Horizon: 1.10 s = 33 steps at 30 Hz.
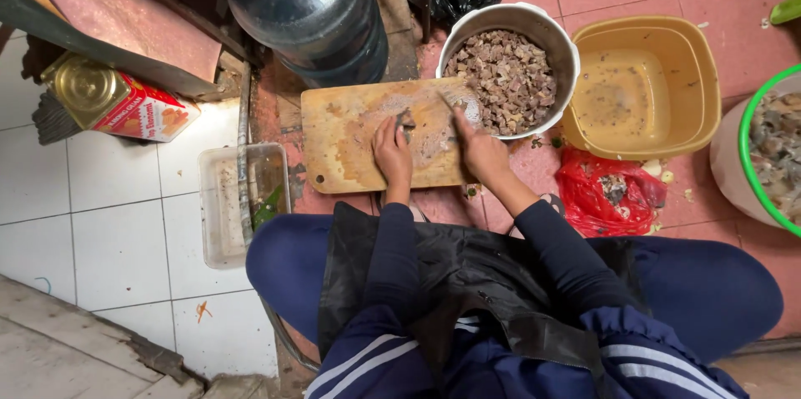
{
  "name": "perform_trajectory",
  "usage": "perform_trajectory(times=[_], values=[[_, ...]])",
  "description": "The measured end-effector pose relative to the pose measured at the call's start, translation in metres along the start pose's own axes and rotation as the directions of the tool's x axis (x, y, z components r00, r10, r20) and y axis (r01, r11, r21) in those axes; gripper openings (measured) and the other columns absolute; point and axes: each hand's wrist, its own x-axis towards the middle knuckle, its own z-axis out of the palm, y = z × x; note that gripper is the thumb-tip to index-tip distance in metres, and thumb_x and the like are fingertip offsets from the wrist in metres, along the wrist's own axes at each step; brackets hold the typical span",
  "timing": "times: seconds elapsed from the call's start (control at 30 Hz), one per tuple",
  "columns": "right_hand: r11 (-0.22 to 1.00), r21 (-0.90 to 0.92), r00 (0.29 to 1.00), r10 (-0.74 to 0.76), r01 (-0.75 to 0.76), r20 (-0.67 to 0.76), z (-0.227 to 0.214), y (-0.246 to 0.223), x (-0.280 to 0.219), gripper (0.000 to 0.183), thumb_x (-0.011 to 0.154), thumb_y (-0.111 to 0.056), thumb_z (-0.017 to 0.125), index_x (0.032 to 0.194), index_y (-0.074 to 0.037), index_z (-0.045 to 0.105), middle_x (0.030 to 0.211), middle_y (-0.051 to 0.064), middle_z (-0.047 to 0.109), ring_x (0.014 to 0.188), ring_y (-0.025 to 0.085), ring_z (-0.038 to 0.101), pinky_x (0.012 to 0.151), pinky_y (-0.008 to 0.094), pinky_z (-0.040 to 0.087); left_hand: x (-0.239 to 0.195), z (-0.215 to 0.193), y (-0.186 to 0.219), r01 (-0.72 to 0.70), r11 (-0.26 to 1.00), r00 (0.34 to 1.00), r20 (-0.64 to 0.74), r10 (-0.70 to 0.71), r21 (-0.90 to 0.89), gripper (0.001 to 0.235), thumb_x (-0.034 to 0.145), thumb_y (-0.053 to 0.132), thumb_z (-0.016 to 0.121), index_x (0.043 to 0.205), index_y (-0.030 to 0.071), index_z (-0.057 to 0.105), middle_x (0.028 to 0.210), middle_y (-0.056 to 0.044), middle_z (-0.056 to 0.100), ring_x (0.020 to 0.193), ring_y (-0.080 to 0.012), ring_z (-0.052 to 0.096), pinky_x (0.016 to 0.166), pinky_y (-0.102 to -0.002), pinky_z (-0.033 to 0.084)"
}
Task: Chop and clean small pieces of meat on a wooden board.
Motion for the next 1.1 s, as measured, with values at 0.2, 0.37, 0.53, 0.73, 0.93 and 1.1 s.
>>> perform_trajectory(times=[0.2,0.37,0.53,0.73,0.93,1.1], values=[[0.945,-0.216,0.944,-0.285,0.247,-0.168,0.065,-0.004,0.007,0.074,0.097,-0.005,0.037,0.163,-0.033,0.021,0.092,0.017,0.066,0.074,0.040,0.074,0.067,0.050,0.061,-0.004,0.009,-0.014,0.034,0.999,0.999,-0.005,-0.034,-0.021,0.038,0.084,0.005,0.082,0.122,0.009,0.074,0.117,-0.012,0.067,0.108,-0.0343,0.066,0.096,-0.045,0.052],[0.958,-0.124,0.957,-0.272,0.260,-0.098,0.072,-0.003,0.015,0.073,0.097,-0.003,0.035,0.163,-0.029,0.019,0.093,0.020,0.067,0.081,0.042,0.074,0.071,0.051,0.061,0.002,0.004,-0.006,-0.017,0.999,1.000,0.015,0.017,0.040,0.037,0.086,0.007,0.080,0.122,0.011,0.072,0.117,-0.009,0.067,0.106,-0.0318,0.066,0.095,-0.042,0.053],[0.979,-0.049,0.979,-0.192,0.196,0.071,0.051,-0.024,0.029,0.073,0.099,-0.006,0.033,0.164,-0.030,0.011,0.101,0.022,0.068,0.095,0.042,0.072,0.083,0.053,0.058,0.002,0.007,-0.006,-0.043,0.999,0.998,0.053,0.042,0.032,0.035,0.088,0.005,0.077,0.122,0.010,0.071,0.118,-0.010,0.066,0.107,-0.0332,0.065,0.094,-0.044,0.053],[0.974,0.097,0.976,-0.210,0.204,0.057,0.054,-0.033,0.055,0.070,0.100,-0.008,0.032,0.164,-0.025,0.012,0.102,0.029,0.069,0.101,0.047,0.070,0.090,0.057,0.055,0.006,0.023,-0.017,-0.051,0.997,0.999,0.013,0.051,0.057,0.037,0.083,0.003,0.079,0.119,0.010,0.072,0.112,-0.011,0.065,0.106,-0.0341,0.065,0.095,-0.043,0.054],[0.983,0.033,0.981,-0.183,0.181,0.072,0.085,0.013,0.023,0.070,0.099,-0.008,0.032,0.164,-0.022,0.013,0.099,0.028,0.071,0.099,0.045,0.071,0.089,0.055,0.056,0.002,0.020,-0.015,0.015,0.999,0.999,-0.036,-0.013,0.038,0.037,0.085,0.002,0.077,0.120,0.011,0.071,0.112,-0.011,0.064,0.106,-0.0344,0.065,0.096,-0.045,0.053],[0.958,0.276,0.985,-0.117,0.079,0.123,0.035,0.005,0.002,0.053,0.105,-0.031,0.036,0.157,-0.039,0.032,0.113,0.033,0.069,0.113,0.052,0.063,0.100,0.061,0.049,0.010,0.000,-0.023,0.076,0.971,0.947,-0.322,0.001,0.229,0.049,0.080,0.006,0.077,0.126,0.018,0.069,0.121,-0.008,0.059,0.109,-0.0326,0.061,0.098,-0.046,0.048]])
